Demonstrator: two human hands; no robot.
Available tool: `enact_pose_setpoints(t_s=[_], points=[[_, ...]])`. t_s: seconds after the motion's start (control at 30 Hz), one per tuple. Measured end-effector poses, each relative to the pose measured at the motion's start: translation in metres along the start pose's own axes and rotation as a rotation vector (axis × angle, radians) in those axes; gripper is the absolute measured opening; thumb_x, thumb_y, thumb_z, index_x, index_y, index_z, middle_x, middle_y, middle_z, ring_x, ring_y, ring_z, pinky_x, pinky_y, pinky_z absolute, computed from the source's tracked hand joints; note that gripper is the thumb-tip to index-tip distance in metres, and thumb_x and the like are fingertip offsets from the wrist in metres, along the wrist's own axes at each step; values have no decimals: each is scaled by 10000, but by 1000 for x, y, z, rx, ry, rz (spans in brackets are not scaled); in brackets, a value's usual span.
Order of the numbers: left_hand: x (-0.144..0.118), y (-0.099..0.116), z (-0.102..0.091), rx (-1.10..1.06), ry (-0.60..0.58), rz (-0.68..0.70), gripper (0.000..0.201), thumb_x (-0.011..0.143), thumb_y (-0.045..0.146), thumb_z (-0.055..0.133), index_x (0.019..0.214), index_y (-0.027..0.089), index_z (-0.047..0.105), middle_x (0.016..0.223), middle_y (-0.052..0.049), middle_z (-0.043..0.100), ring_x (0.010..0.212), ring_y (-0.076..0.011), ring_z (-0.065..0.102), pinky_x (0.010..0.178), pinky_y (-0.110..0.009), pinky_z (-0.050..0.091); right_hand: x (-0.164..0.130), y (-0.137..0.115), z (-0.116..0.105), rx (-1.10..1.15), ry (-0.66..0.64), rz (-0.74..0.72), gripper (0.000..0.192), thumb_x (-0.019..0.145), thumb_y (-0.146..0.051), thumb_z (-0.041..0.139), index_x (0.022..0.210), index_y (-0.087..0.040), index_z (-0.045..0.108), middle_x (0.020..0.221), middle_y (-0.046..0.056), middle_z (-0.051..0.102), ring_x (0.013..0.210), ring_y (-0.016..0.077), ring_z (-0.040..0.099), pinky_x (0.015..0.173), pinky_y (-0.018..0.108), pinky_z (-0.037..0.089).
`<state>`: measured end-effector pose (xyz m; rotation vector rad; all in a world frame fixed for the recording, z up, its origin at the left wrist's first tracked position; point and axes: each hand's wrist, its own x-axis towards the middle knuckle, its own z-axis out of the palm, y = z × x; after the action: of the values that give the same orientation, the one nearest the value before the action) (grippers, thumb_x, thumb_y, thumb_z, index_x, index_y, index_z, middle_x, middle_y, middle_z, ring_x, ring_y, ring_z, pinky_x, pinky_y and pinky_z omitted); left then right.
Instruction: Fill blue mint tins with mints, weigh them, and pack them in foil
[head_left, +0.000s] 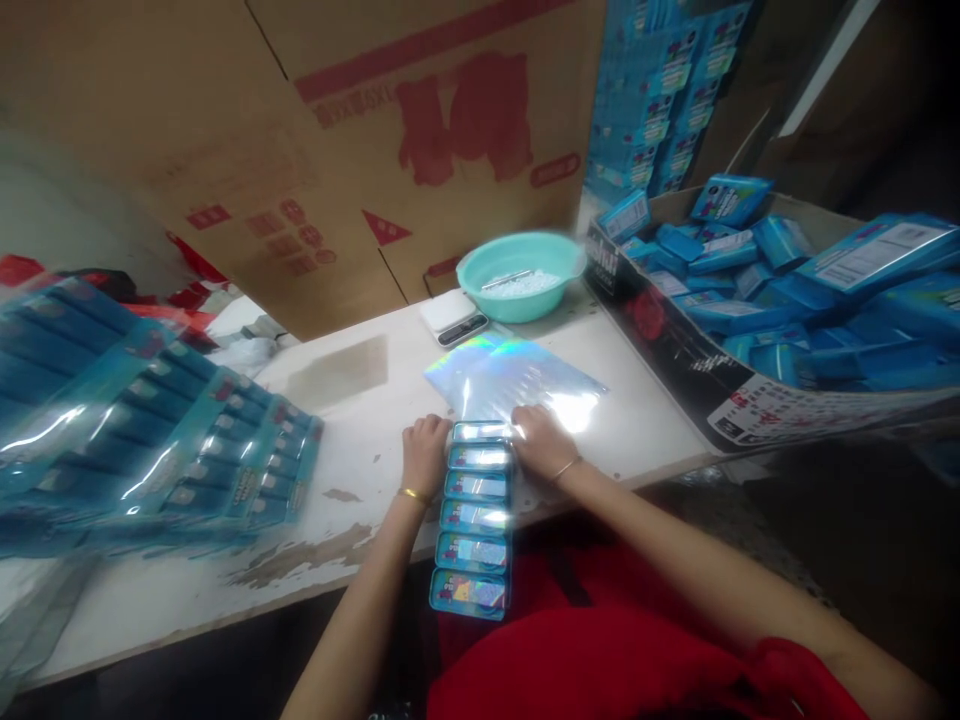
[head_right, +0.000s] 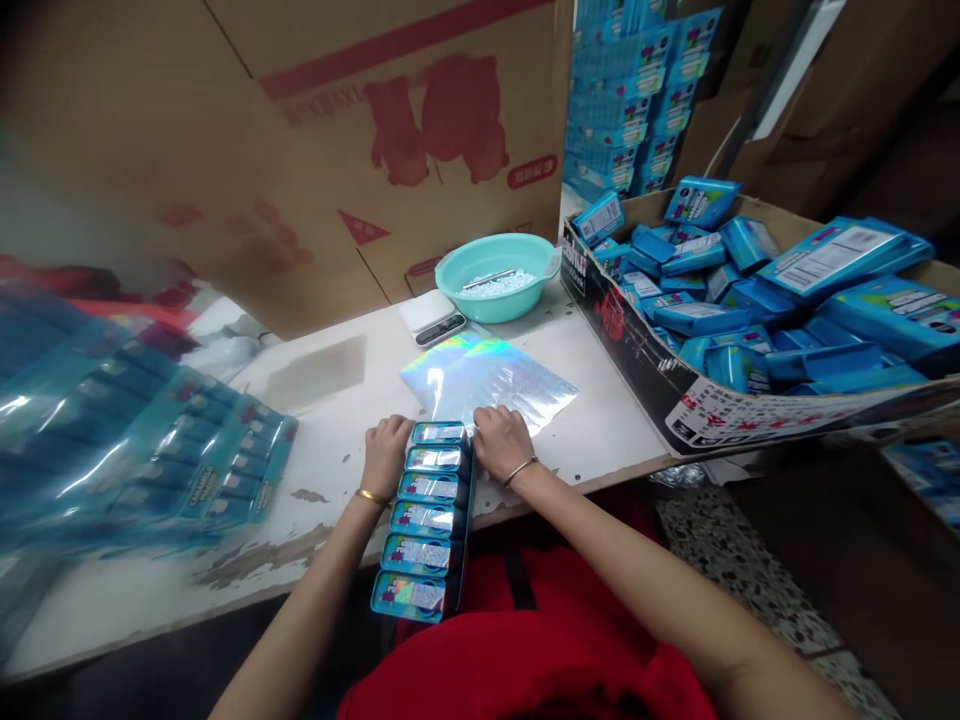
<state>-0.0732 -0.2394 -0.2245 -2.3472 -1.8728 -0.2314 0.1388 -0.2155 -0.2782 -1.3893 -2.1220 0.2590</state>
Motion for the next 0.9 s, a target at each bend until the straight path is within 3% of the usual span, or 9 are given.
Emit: enact_pose_setpoints(t_s=[0.13, 0.23, 0.4, 0.5, 0.67, 0.77, 0.9], points=[[11, 3, 2, 3, 148, -13, 209, 879, 223, 459, 700, 166, 550, 704, -30, 568, 714, -175, 475, 708, -353, 288, 1, -9, -15, -84, 70, -24, 213, 909, -210, 386, 794, -144, 553, 766, 73, 569, 748, 188, 476, 761, 309, 319], [10, -1, -3, -190, 210, -86, 267, 833, 278, 513, 596, 158, 492, 595, 1, 517, 620, -133, 439, 682, -319, 289, 1, -16, -22, 32, 143, -25, 244, 925, -230, 360, 771, -151, 532, 745, 56, 555, 725, 164, 484, 735, 275, 336], [12, -11, -15, -623, 17, -266, 343, 779, 396, 537, 540, 159, 467, 517, 22, 423, 543, -104, 389, 561, -250, 299, 2, -23, -39, 309, 60, 71, 136, 857, -221, 472, 753, -170, 543, 751, 14, 579, 717, 131, 517, 672, 233, 349], [15, -11, -26, -481, -74, -246, 302, 773, 358, 520, 546, 161, 488, 521, 11, 460, 542, -116, 403, 570, -267, 283, 8, -25, -47, 351, -53, 167, 100, 806, -193, 505, 738, -179, 576, 742, 5, 603, 704, 133, 529, 660, 235, 351], [13, -5, -40, 25, -24, 0, 314, 824, 321, 466, 549, 168, 453, 610, -43, 574, 621, -168, 461, 644, -330, 245, 16, -33, -44, 345, -138, 271, 117, 803, -180, 485, 736, -171, 580, 719, 15, 604, 679, 136, 534, 626, 237, 346], [10, -5, -41, 1, -77, -38, 355, 846, 311, 443, 528, 172, 369, 574, -40, 535, 577, -160, 421, 592, -325, 215, 11, -39, -37, 145, -67, 171, 127, 827, -173, 473, 734, -153, 557, 763, 42, 593, 694, 145, 519, 617, 249, 331], [2, -8, -37, -74, 66, 15, 349, 882, 300, 415, 559, 175, 372, 578, -29, 488, 616, -158, 412, 628, -312, 253, -2, -41, -34, -6, 169, -45, 210, 895, -196, 419, 751, -149, 564, 729, 41, 555, 633, 134, 474, 593, 260, 312]])
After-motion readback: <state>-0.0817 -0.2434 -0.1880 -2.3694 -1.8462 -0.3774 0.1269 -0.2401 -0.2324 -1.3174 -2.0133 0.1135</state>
